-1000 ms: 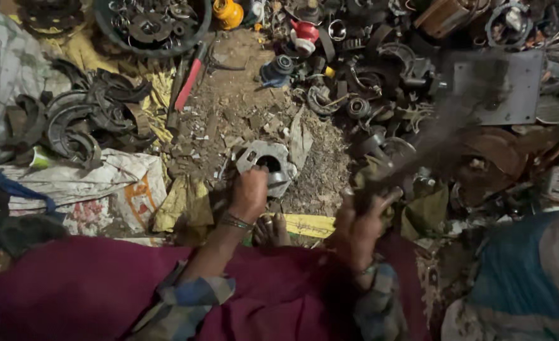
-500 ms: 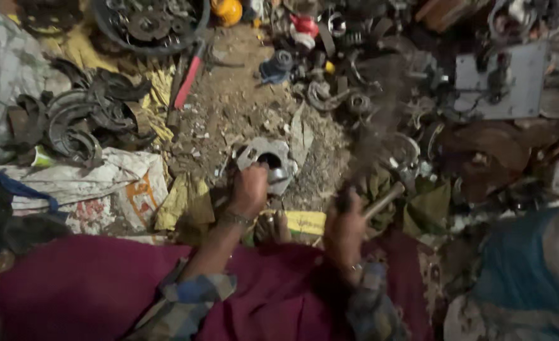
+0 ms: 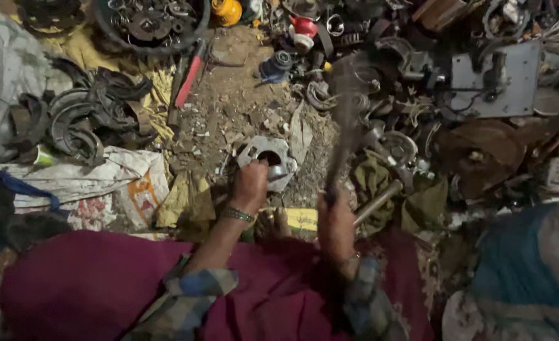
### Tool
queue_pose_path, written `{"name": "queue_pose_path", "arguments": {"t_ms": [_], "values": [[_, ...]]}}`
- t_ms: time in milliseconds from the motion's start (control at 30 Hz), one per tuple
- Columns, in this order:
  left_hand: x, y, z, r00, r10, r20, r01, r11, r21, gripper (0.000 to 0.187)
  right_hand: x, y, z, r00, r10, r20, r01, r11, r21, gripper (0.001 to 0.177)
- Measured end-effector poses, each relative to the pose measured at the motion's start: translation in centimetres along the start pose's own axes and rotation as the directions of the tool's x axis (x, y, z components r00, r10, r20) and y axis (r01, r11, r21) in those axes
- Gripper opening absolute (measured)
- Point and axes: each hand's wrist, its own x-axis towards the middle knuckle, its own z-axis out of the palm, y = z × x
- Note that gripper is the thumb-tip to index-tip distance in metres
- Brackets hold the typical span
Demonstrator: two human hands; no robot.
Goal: The person sits on the floor and uses a hammer and a metal rod to repeatedly strike a metal part placed on a metal anvil. The person adjusts the part's position and continues hammering to shape or separate it.
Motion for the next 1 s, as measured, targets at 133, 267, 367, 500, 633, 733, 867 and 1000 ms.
{"name": "queue_pose_path", "arguments": {"t_ms": [133, 267, 367, 500, 633, 733, 867, 1000], "values": [[1.2, 0.1, -1.6, 1.0, 0.006, -0.014, -0.006, 1.0, 0.028, 0.012, 0.8, 1.0, 0.8, 0.975, 0.117, -0.191, -0.063, 0.961, 0.269, 0.04], [1.0, -0.1, -0.8, 0.998, 0.032, -0.048, -0.029, 0.997, 0.076, 0.013, -0.7, 4.6, 2.6, 0.96, 0.127, 0.248, -0.084, 0.981, -0.176, 0.041], [2.2, -1.4, -0.9, 0.993, -0.118, -0.006, 0.118, 0.991, 0.069, 0.016, 1.5, 11.0, -1.1, 0.799, 0.316, 0.512, -0.001, 0.851, -0.525, 0.041], [0.7, -1.8, -0.8, 0.988, -0.152, 0.018, 0.148, 0.979, 0.139, 0.018, 3.1, 18.5, -5.9, 0.546, 0.541, 0.64, 0.186, 0.666, -0.722, 0.038], [1.8, -0.7, -3.1, 0.995, -0.06, -0.077, 0.066, 0.995, 0.079, 0.018, 1.8, 14.4, -1.7, 0.897, 0.284, 0.339, -0.09, 0.868, -0.489, 0.032], [1.8, 0.7, -4.2, 0.998, -0.051, -0.035, 0.052, 0.998, 0.04, 0.016, 0.8, 5.9, 1.3, 0.998, 0.013, -0.057, -0.017, 0.998, -0.067, 0.028], [1.5, 1.8, -4.3, 0.998, 0.007, -0.055, -0.002, 0.995, 0.095, 0.014, 1.8, -4.4, -1.6, 0.966, -0.121, -0.23, 0.147, 0.984, 0.1, 0.025], [1.2, 1.8, -3.8, 0.999, -0.036, 0.029, 0.035, 0.999, 0.025, 0.016, 2.6, -6.6, -4.6, 0.97, -0.045, -0.24, 0.116, 0.949, 0.293, 0.017]]}}
